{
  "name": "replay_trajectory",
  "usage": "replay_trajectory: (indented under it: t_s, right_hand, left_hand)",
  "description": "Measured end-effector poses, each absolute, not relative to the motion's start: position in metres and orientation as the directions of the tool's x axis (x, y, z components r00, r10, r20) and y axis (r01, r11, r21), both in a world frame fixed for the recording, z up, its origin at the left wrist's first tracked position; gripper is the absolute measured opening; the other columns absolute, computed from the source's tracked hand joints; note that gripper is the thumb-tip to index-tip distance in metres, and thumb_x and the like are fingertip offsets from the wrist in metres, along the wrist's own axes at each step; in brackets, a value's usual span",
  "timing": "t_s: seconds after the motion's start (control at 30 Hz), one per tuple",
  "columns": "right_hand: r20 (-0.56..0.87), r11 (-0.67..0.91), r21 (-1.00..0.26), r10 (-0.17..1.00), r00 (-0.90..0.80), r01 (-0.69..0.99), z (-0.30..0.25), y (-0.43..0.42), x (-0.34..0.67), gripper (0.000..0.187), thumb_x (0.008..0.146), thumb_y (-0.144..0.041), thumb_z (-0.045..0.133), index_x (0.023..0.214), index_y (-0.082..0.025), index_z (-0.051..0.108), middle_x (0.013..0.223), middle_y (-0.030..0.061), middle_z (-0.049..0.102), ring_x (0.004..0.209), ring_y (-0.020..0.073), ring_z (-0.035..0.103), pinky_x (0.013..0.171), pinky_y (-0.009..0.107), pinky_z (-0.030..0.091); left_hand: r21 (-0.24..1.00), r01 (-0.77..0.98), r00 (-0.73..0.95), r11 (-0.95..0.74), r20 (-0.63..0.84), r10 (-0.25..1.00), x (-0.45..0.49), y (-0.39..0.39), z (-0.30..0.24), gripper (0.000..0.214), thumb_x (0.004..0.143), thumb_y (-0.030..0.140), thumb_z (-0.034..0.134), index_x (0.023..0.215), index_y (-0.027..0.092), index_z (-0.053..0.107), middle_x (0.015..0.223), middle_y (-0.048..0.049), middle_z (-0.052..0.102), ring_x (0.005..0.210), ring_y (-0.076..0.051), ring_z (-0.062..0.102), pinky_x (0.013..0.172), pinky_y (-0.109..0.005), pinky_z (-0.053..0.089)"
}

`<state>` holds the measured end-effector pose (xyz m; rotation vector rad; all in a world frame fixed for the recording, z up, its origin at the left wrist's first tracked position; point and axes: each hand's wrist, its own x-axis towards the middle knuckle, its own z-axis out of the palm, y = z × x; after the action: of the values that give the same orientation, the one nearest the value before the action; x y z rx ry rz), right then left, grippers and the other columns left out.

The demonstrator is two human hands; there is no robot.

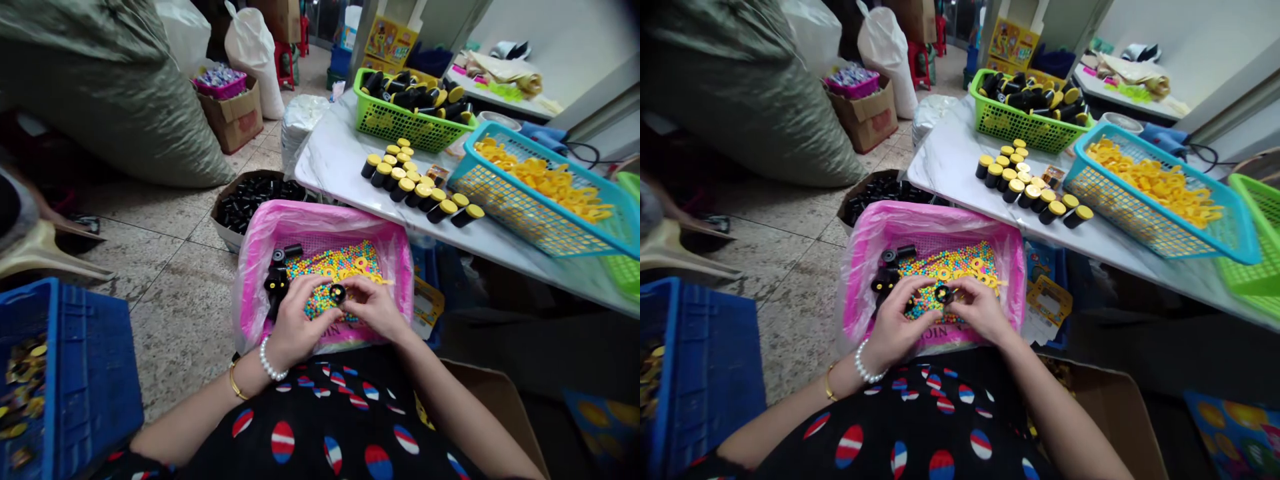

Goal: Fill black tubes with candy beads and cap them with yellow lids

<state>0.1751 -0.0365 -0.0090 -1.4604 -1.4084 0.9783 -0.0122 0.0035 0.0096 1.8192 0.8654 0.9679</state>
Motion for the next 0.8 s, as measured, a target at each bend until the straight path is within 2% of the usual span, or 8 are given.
replay_trajectory:
  t_s: [0.17,0.3,0.4,0.47,0.57,0.63,0.7,0.8]
  right_hand:
    - [-0.157,-0.157,-0.987,0.988,0.003,0.026,-0.001,-0.048,0.165,0.03,0.072,-0.026,0.073,0.102,-0.024,0.068,0.081,-0.0012,0.064,0.066,0.0134,0.058,0.064,0.027,0.048]
    - [-0.158,-0.159,-0.987,0.987,-0.016,-0.037,0.009,-0.042,0.17,0.023,0.072,-0.025,0.072,0.094,-0.022,0.066,0.086,0.0007,0.066,0.073,0.0148,0.062,0.068,0.029,0.051]
    - [-0.07,-0.064,-0.994,0.995,-0.067,0.09,0.013,-0.03,0.179,0.017,0.077,-0.028,0.067,0.092,-0.021,0.067,0.091,0.0034,0.068,0.082,0.0173,0.064,0.075,0.032,0.051]
    - [0.003,0.002,-0.954,1.0,0.005,0.298,0.008,-0.017,0.184,0.013,0.082,-0.029,0.062,0.09,-0.02,0.068,0.087,0.004,0.068,0.08,0.0174,0.064,0.075,0.032,0.05]
    - [0.141,0.004,-0.715,0.98,0.138,0.699,-0.008,0.004,0.184,0.016,0.084,-0.03,0.062,0.092,-0.018,0.069,0.088,0.008,0.068,0.081,0.021,0.062,0.077,0.036,0.049]
    - [0.189,0.038,-0.524,0.979,0.072,0.851,-0.021,0.013,0.179,0.017,0.081,-0.027,0.066,0.094,-0.016,0.07,0.092,0.0114,0.067,0.089,0.0253,0.059,0.082,0.04,0.047]
    - [0.208,0.126,-0.442,0.978,-0.035,0.888,-0.029,0.015,0.174,0.015,0.08,-0.023,0.067,0.093,-0.017,0.071,0.097,0.0129,0.066,0.095,0.0275,0.057,0.085,0.041,0.047]
    - [0.29,0.174,-0.518,0.957,-0.02,0.837,-0.029,0.007,0.175,0.012,0.085,-0.02,0.06,0.091,-0.019,0.071,0.103,0.0115,0.067,0.099,0.0256,0.058,0.088,0.04,0.046]
  left_hand:
    - [0.88,0.146,0.555,-0.453,0.307,0.773,-0.004,0.0,0.013,0.032,0.082,0.015,0.066,0.113,0.023,0.065,0.113,-0.0072,0.066,0.108,-0.022,0.061,0.097,-0.039,0.049]
    - [0.914,0.166,0.515,-0.371,0.24,0.823,-0.006,-0.002,0.007,0.045,0.08,0.016,0.069,0.123,0.024,0.058,0.119,-0.006,0.068,0.108,-0.021,0.065,0.098,-0.037,0.051]
    - [0.926,0.174,0.45,-0.336,0.228,0.863,-0.008,-0.004,0.004,0.053,0.08,0.016,0.069,0.13,0.024,0.053,0.119,-0.006,0.068,0.106,-0.02,0.067,0.098,-0.036,0.052]
    - [0.915,0.18,0.434,-0.361,0.255,0.864,-0.008,-0.005,0.004,0.046,0.079,0.017,0.07,0.123,0.022,0.058,0.114,-0.0059,0.07,0.103,-0.02,0.068,0.095,-0.035,0.053]
    - [0.88,0.208,0.443,-0.427,0.304,0.843,-0.007,-0.005,0.008,0.03,0.079,0.018,0.07,0.108,0.021,0.065,0.104,-0.0048,0.072,0.096,-0.019,0.068,0.089,-0.033,0.055]
    - [0.867,0.219,0.452,-0.448,0.316,0.834,-0.006,-0.004,0.01,0.029,0.078,0.016,0.071,0.106,0.021,0.067,0.102,-0.0044,0.072,0.096,-0.019,0.068,0.089,-0.034,0.054]
    - [0.864,0.22,0.45,-0.454,0.323,0.833,-0.007,-0.003,0.011,0.031,0.078,0.016,0.071,0.108,0.022,0.066,0.105,-0.0047,0.072,0.098,-0.02,0.067,0.091,-0.035,0.053]
    - [0.862,0.224,0.444,-0.454,0.325,0.835,-0.008,-0.001,0.01,0.034,0.079,0.02,0.071,0.112,0.023,0.065,0.108,-0.0056,0.071,0.101,-0.021,0.066,0.093,-0.037,0.052]
